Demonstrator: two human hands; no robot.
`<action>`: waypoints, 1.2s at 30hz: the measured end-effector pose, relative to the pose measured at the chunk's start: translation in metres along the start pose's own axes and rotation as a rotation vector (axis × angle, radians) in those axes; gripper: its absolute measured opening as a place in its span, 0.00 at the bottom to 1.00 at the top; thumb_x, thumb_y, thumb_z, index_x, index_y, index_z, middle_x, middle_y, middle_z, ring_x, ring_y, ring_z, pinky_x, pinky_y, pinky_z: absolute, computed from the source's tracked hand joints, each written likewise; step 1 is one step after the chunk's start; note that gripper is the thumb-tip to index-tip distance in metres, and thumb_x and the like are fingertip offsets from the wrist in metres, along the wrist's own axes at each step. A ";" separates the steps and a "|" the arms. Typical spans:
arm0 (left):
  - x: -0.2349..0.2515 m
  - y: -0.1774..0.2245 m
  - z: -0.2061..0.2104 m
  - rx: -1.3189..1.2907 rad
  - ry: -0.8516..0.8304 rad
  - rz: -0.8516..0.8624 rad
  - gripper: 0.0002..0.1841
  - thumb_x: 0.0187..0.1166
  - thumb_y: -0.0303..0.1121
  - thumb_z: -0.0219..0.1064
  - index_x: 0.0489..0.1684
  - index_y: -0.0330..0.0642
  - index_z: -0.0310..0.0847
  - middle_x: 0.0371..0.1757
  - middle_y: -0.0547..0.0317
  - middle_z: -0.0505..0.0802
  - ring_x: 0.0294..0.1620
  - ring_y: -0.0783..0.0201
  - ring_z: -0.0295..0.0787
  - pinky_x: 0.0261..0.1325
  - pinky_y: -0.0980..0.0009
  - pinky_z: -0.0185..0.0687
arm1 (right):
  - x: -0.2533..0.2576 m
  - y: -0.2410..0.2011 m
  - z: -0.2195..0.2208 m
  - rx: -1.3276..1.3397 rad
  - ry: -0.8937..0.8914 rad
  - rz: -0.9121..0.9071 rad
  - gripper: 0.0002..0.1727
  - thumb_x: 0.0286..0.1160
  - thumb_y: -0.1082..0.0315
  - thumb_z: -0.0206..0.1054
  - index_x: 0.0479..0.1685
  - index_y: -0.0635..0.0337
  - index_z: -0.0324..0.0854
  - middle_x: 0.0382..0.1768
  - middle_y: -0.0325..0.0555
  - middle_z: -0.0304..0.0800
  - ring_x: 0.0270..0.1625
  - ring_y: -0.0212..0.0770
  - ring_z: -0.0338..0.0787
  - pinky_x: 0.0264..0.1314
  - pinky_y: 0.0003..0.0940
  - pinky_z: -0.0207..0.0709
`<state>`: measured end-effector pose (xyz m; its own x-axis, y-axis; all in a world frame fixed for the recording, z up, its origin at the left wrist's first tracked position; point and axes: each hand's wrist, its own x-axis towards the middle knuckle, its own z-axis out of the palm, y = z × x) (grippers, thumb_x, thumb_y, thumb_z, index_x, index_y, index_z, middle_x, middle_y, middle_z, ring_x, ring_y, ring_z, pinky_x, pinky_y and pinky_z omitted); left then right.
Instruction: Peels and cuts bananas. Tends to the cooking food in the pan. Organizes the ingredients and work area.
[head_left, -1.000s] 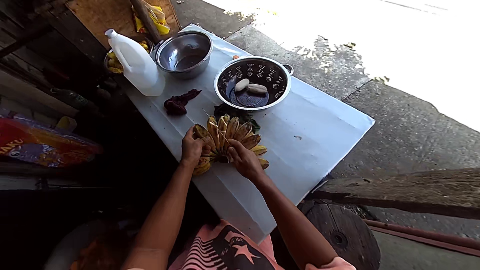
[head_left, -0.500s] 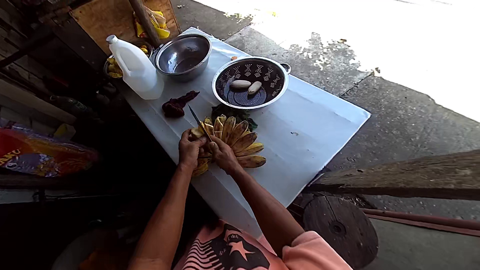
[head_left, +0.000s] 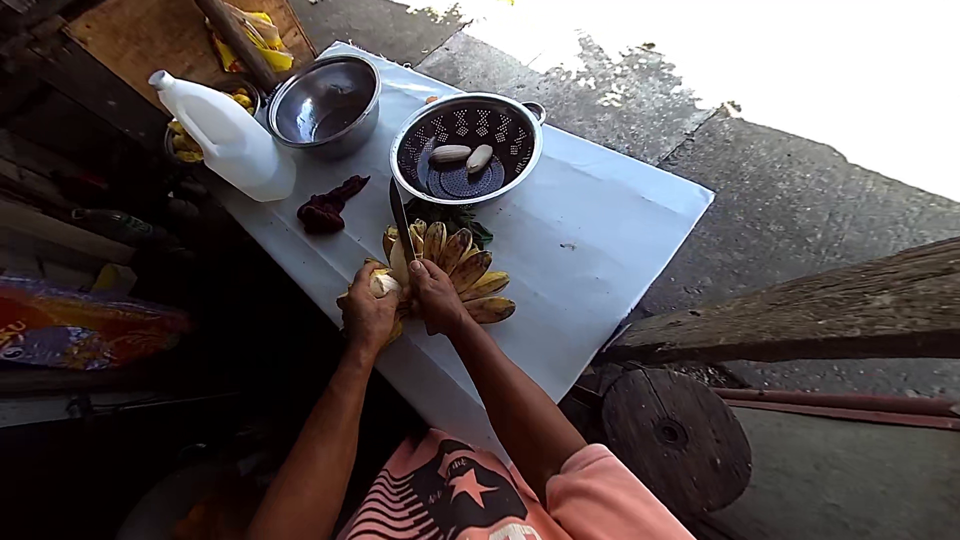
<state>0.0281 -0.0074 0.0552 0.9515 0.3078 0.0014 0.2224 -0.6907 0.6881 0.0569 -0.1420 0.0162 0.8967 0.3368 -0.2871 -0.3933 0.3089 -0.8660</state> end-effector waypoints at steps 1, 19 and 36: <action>0.000 -0.002 -0.003 -0.083 -0.007 -0.041 0.32 0.69 0.26 0.77 0.78 0.47 0.76 0.66 0.39 0.87 0.60 0.42 0.88 0.59 0.40 0.84 | -0.002 0.001 -0.002 -0.002 -0.018 -0.027 0.22 0.94 0.47 0.47 0.72 0.48 0.72 0.32 0.43 0.88 0.17 0.32 0.75 0.19 0.24 0.71; -0.017 -0.009 -0.026 -0.765 0.302 -0.454 0.41 0.81 0.17 0.56 0.96 0.45 0.42 0.79 0.33 0.73 0.33 0.56 0.91 0.34 0.66 0.90 | 0.001 -0.045 -0.017 -0.091 -0.108 0.026 0.25 0.76 0.64 0.74 0.70 0.56 0.74 0.30 0.46 0.82 0.18 0.32 0.75 0.20 0.26 0.74; 0.027 -0.030 -0.001 -0.813 -0.003 -0.348 0.35 0.74 0.18 0.71 0.84 0.42 0.65 0.41 0.45 0.86 0.18 0.60 0.82 0.24 0.65 0.87 | -0.039 -0.037 -0.023 -1.548 -0.130 -0.272 0.28 0.93 0.46 0.44 0.84 0.41 0.70 0.47 0.56 0.91 0.48 0.60 0.92 0.47 0.60 0.81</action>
<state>0.0466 0.0223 0.0358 0.8591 0.4109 -0.3051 0.2800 0.1215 0.9523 0.0407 -0.1868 0.0506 0.8484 0.5210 -0.0938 0.4239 -0.7748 -0.4691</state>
